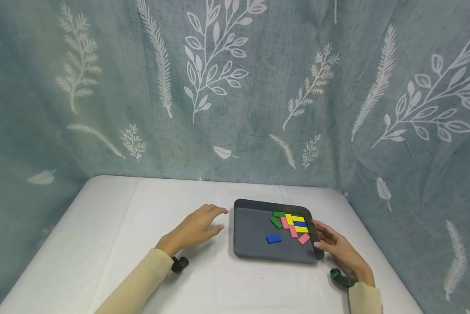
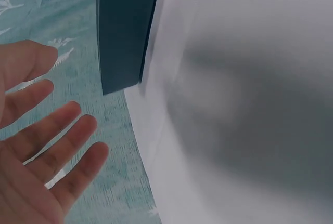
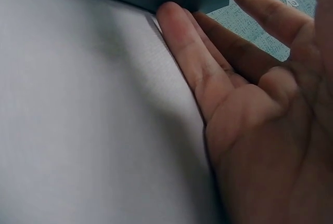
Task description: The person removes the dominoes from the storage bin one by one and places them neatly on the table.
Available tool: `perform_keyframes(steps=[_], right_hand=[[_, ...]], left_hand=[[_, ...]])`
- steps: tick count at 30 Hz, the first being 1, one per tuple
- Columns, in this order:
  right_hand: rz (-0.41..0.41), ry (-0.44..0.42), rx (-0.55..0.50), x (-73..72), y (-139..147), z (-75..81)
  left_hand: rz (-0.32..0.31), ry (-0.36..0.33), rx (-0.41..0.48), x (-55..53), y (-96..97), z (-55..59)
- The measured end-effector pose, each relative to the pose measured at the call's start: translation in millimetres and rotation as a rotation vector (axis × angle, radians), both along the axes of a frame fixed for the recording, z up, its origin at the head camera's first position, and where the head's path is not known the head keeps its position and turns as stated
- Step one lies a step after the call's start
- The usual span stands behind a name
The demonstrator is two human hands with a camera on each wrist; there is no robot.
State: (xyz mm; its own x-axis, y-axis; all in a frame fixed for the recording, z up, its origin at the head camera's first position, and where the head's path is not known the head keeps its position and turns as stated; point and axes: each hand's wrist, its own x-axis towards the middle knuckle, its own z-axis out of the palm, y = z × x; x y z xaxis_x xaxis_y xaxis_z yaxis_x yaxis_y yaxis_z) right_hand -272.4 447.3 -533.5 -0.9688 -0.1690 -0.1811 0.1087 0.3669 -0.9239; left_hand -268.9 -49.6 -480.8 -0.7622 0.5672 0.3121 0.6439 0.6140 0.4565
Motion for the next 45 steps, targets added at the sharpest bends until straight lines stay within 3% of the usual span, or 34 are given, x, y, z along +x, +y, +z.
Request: perform_keyframes(steps=[8,14,22,31,37,45], right_hand=[[0.045,0.027,-0.028,-2.3,-4.8,-3.4],[0.044,0.021,-0.041,-4.6,-6.1,-7.2],[0.043,0.014,-0.043,-3.5,2.3,-3.5],[0.055,0.034,-0.058,0.4,6.8,-2.5],[0.043,0.036,-0.06,0.8,7.4,-1.4],[0.027,0.039,-0.069,2.1,8.9,-3.6]], left_hand=[[-0.077,0.112,-0.014,-3.5,26.1,-1.3],[-0.122,0.127,-0.055,-10.1,43.4,-0.1],[-0.211,0.009,-0.123,-22.6,81.3,12.2],[-0.339,-0.074,-0.107,-35.8,118.3,16.0],[-0.376,-0.161,-0.114,-42.0,136.9,10.3],[-0.409,-0.284,-0.09,-47.8,147.9,-0.9]])
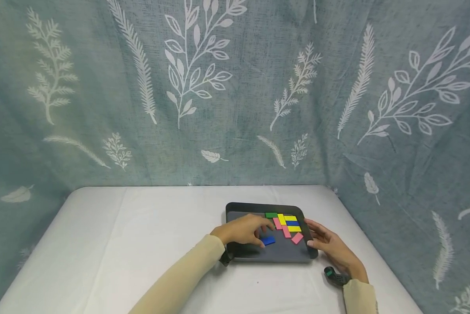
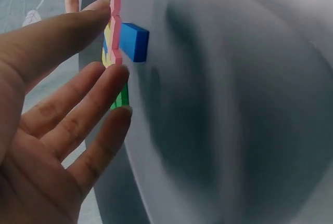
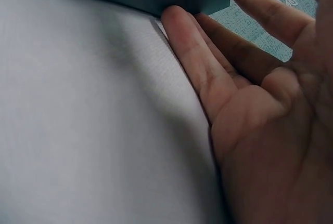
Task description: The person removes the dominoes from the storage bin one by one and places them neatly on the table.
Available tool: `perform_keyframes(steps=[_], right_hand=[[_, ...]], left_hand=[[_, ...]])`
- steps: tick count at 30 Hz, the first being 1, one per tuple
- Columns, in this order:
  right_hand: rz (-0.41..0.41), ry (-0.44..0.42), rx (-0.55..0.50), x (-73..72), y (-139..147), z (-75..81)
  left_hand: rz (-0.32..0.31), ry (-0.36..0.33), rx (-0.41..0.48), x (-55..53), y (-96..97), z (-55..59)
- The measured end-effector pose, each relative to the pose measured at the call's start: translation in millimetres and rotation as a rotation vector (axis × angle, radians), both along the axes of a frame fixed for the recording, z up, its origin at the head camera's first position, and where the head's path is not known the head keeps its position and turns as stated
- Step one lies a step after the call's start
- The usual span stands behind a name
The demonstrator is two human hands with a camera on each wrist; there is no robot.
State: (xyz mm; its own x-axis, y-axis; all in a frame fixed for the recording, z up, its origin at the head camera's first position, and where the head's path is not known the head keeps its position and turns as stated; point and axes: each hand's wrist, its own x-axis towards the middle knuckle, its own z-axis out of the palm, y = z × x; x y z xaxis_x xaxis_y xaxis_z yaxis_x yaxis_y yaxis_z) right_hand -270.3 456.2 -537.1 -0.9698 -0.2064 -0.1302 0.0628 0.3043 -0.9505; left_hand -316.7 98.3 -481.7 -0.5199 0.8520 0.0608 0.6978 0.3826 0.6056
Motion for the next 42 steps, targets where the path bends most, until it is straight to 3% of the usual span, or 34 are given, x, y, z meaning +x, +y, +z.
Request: perform_keyframes(steps=[8,17,23,29,34,42], right_hand=[[-0.023,0.005,0.009,1.9,-5.2,-0.8],[-0.045,0.004,0.0,5.4,-3.5,6.0],[-0.071,-0.008,0.012,6.6,-4.9,7.5],[-0.062,-0.008,0.015,6.3,-8.4,6.4],[-0.07,-0.015,-0.002,4.5,-7.0,4.7],[-0.076,-0.019,-0.008,4.1,-4.3,2.2]], left_hand=[[0.051,-0.003,-0.057,0.9,5.0,-9.4],[0.055,-0.073,-0.028,-0.8,10.1,-11.8],[0.077,-0.07,-0.037,2.0,14.2,-17.9],[0.194,-0.096,-0.017,7.1,17.8,-27.2],[0.306,-0.018,-0.03,13.8,23.3,-30.4],[0.368,0.035,-0.033,19.8,28.0,-31.2]])
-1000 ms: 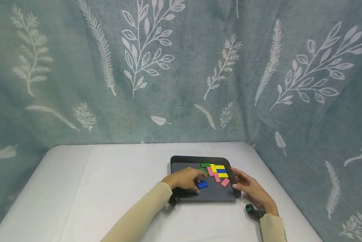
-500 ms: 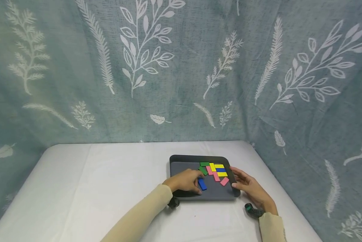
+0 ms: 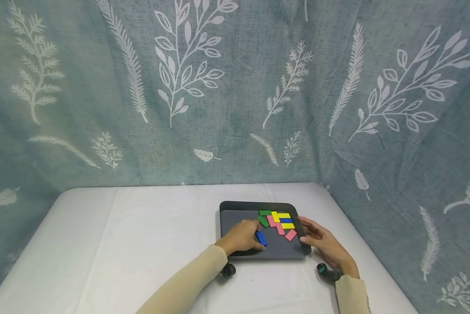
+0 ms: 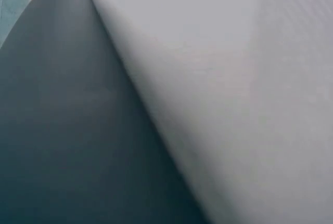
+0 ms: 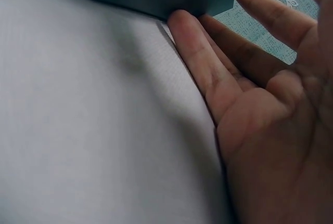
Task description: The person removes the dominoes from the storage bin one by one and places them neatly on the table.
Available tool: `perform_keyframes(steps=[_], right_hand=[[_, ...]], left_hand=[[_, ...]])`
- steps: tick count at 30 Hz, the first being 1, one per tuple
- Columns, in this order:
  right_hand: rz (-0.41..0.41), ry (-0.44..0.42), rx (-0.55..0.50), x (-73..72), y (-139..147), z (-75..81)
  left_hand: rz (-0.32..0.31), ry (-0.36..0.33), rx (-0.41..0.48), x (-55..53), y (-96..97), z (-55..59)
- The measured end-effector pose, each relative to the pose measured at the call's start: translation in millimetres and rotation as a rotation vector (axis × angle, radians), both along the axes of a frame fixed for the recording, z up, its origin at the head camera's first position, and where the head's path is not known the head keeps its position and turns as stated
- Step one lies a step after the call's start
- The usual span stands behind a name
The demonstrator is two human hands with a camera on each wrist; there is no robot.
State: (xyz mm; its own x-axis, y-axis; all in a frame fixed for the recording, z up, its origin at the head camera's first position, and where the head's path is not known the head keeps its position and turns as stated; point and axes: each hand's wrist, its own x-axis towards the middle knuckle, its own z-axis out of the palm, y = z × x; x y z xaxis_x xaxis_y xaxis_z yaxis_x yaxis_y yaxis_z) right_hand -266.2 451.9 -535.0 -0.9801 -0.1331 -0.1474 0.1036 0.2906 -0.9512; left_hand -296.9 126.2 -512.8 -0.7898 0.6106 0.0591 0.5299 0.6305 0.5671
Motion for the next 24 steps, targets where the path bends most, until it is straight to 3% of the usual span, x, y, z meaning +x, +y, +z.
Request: perform_keyframes(steps=[9,19,24], right_hand=[[0.007,-0.003,-0.011,-1.2,-3.1,0.1],[-0.005,-0.012,-0.002,-1.9,-2.6,-1.5],[-0.005,-0.013,-0.005,-2.1,-2.3,-1.3]], left_hand=[[0.035,-0.032,0.055,-0.9,-7.2,0.3],[0.051,-0.169,0.198,-3.4,-19.4,7.5],[0.038,-0.158,0.226,-4.6,-27.8,12.5]])
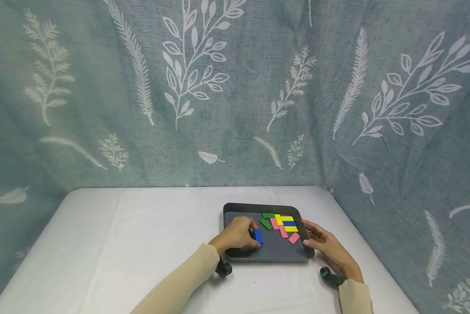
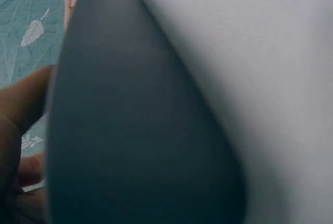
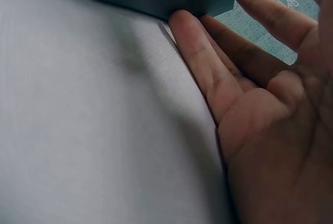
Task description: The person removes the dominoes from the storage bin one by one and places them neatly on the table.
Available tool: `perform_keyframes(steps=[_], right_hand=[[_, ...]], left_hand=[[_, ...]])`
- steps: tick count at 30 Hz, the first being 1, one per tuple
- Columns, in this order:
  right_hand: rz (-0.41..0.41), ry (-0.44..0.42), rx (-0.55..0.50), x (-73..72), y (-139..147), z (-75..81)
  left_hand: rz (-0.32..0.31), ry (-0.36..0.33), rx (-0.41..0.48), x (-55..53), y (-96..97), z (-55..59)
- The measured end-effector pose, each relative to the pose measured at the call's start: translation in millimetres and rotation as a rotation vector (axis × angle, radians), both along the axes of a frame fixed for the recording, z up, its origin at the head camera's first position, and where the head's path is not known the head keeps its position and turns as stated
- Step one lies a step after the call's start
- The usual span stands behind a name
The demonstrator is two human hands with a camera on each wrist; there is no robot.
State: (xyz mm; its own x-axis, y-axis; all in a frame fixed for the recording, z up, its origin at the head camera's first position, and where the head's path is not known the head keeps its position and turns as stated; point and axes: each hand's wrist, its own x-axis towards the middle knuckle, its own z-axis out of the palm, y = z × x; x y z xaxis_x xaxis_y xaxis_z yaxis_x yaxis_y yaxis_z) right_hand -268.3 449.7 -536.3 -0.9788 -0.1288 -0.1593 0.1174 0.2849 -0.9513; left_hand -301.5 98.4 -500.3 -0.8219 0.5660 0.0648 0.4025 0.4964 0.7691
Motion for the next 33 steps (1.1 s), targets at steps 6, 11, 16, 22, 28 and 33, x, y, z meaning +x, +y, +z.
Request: perform_keyframes(steps=[6,11,16,22,28,33], right_hand=[[0.005,-0.008,-0.01,0.5,-0.5,1.5],[0.018,0.002,-0.012,0.3,1.0,1.1],[0.025,0.01,-0.007,-0.5,2.9,-0.4],[0.021,0.002,-0.012,-0.9,0.6,-1.7],[0.049,0.003,-0.017,1.1,1.8,-0.9],[0.089,-0.005,-0.045,1.5,8.9,0.2]], left_hand=[[-0.035,0.023,0.032,-1.5,-12.5,5.2],[-0.035,0.005,0.079,-2.9,-23.3,10.6],[-0.02,0.025,0.101,-4.3,-32.2,15.6],[0.002,0.05,0.105,-4.0,-46.8,22.3],[0.035,0.062,0.101,-5.1,-66.9,27.4],[0.058,0.078,0.126,-6.7,-85.8,29.0]])
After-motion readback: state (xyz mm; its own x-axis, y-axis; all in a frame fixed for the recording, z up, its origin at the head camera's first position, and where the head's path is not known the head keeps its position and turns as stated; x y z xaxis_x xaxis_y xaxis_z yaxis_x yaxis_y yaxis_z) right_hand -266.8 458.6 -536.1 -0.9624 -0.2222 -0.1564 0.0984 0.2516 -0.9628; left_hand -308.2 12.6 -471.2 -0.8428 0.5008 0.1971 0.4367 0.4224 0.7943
